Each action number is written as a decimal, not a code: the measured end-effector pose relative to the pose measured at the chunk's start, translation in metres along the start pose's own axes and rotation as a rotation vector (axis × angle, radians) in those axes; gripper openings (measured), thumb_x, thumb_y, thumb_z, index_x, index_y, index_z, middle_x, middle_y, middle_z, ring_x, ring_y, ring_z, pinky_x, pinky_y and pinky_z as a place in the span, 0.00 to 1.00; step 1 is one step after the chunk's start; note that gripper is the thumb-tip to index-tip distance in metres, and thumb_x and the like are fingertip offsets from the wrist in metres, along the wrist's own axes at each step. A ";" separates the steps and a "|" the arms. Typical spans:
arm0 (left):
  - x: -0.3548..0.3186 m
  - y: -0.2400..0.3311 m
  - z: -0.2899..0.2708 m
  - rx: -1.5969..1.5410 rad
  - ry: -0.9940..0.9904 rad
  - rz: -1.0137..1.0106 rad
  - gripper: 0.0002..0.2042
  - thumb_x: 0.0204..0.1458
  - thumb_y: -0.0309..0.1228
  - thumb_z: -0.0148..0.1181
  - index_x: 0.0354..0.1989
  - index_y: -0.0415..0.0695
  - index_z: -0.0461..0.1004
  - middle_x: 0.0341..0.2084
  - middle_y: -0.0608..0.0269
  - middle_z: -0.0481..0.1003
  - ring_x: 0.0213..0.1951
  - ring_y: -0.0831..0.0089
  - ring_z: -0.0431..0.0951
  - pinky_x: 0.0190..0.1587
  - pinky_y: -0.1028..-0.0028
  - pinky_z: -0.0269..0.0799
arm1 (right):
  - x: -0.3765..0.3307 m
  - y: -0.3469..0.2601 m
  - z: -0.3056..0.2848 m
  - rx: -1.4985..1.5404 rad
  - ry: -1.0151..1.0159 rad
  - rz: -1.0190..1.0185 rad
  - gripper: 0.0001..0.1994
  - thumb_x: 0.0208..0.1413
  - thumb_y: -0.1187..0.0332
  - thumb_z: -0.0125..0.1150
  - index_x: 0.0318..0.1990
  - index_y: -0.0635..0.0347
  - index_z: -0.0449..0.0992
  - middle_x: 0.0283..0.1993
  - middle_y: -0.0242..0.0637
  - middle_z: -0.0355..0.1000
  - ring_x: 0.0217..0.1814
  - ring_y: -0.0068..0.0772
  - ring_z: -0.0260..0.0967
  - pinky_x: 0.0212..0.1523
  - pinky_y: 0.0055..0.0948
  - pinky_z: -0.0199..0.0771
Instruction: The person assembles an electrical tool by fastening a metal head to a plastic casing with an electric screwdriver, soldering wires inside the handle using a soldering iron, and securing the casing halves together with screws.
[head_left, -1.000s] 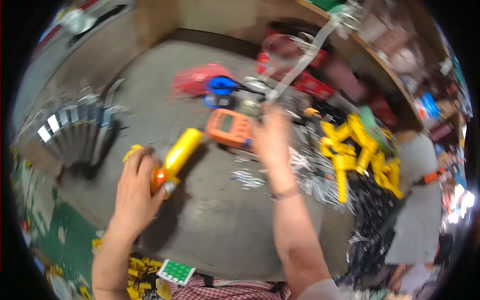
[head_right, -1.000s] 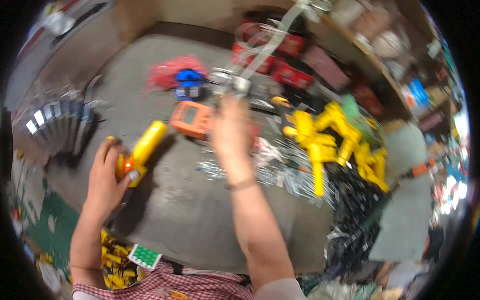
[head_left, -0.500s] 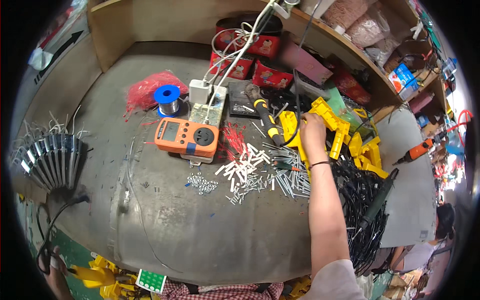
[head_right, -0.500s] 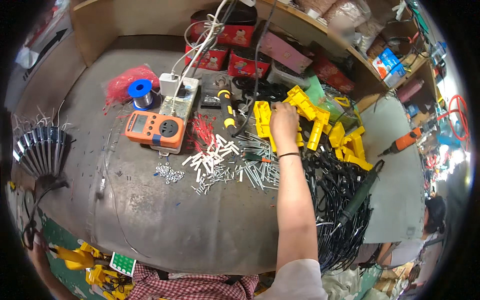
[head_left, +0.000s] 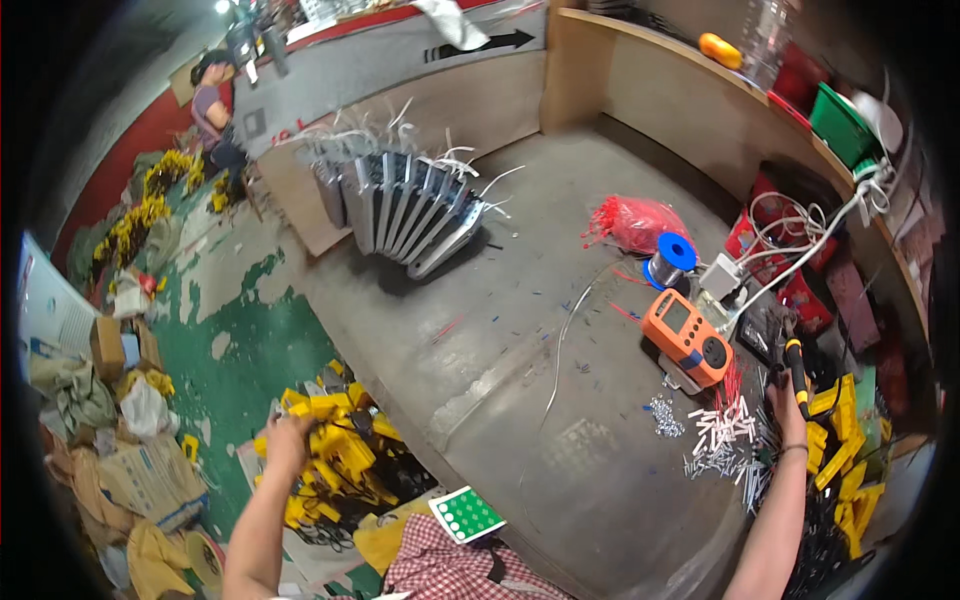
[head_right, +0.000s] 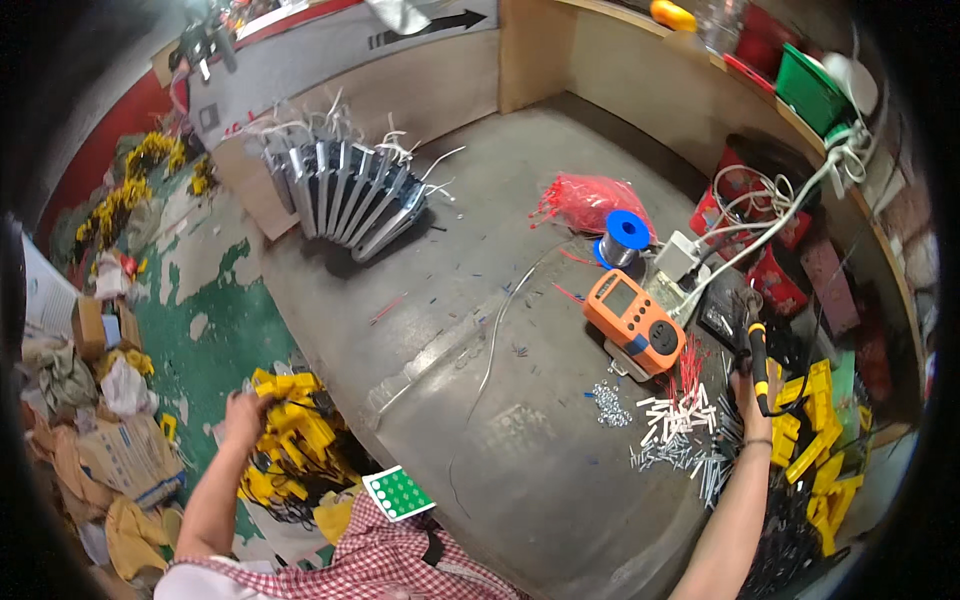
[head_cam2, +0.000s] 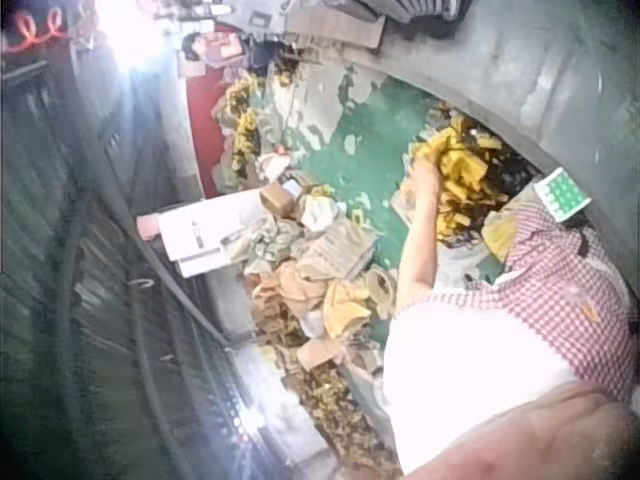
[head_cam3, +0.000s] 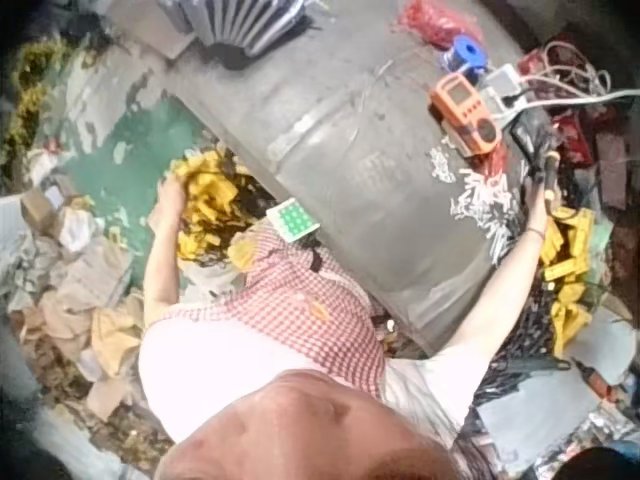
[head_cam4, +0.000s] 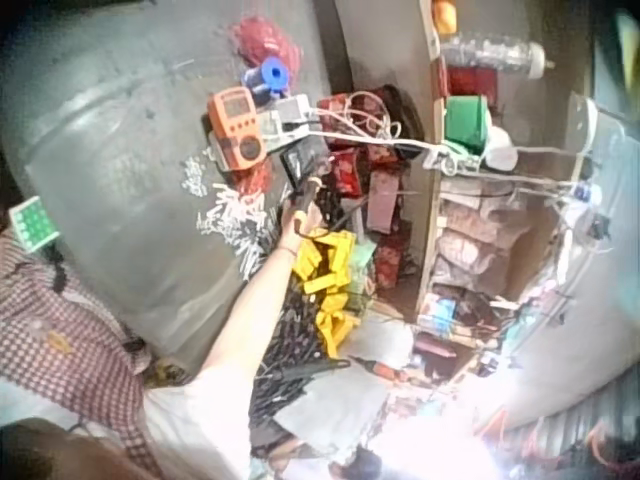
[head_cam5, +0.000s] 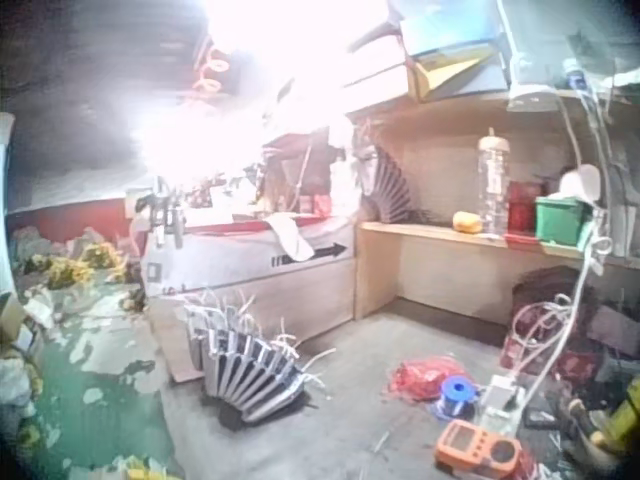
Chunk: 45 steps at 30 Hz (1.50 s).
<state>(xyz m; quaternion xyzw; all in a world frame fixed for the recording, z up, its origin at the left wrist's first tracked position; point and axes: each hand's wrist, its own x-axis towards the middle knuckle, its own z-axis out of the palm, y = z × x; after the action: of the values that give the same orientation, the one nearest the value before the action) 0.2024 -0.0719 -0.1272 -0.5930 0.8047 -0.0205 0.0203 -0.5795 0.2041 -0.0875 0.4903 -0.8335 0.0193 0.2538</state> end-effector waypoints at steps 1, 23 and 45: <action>0.010 -0.019 0.011 -0.123 0.037 -0.232 0.13 0.45 0.26 0.51 0.41 0.45 0.73 0.27 0.54 0.74 0.35 0.54 0.74 0.45 0.57 0.67 | 0.004 -0.005 -0.008 0.603 -0.063 0.223 0.15 0.45 0.68 0.63 0.40 0.58 0.67 0.33 0.32 0.66 0.35 0.33 0.64 0.39 0.34 0.63; -0.042 -0.058 0.060 -0.387 -0.109 0.097 0.16 0.41 0.19 0.51 0.41 0.45 0.75 0.32 0.59 0.73 0.39 0.63 0.74 0.41 0.65 0.69 | -0.085 -0.061 -0.174 0.912 -0.288 0.596 0.13 0.54 0.71 0.55 0.45 0.67 0.66 0.45 0.34 0.63 0.48 0.25 0.57 0.52 0.23 0.55; 0.074 0.267 -0.184 -0.800 0.253 0.905 0.13 0.26 0.18 0.59 0.23 0.38 0.66 0.38 0.51 0.69 0.42 0.53 0.69 0.46 0.65 0.66 | -0.190 -0.203 -0.255 0.400 -0.394 0.233 0.19 0.42 0.73 0.61 0.46 0.63 0.71 0.54 0.44 0.65 0.57 0.51 0.58 0.57 0.41 0.59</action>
<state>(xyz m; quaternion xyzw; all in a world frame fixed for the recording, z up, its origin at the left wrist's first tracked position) -0.0844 -0.0622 0.0406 -0.1473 0.9180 0.2235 -0.2926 -0.2339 0.3239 0.0060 0.4258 -0.8971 0.1164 -0.0182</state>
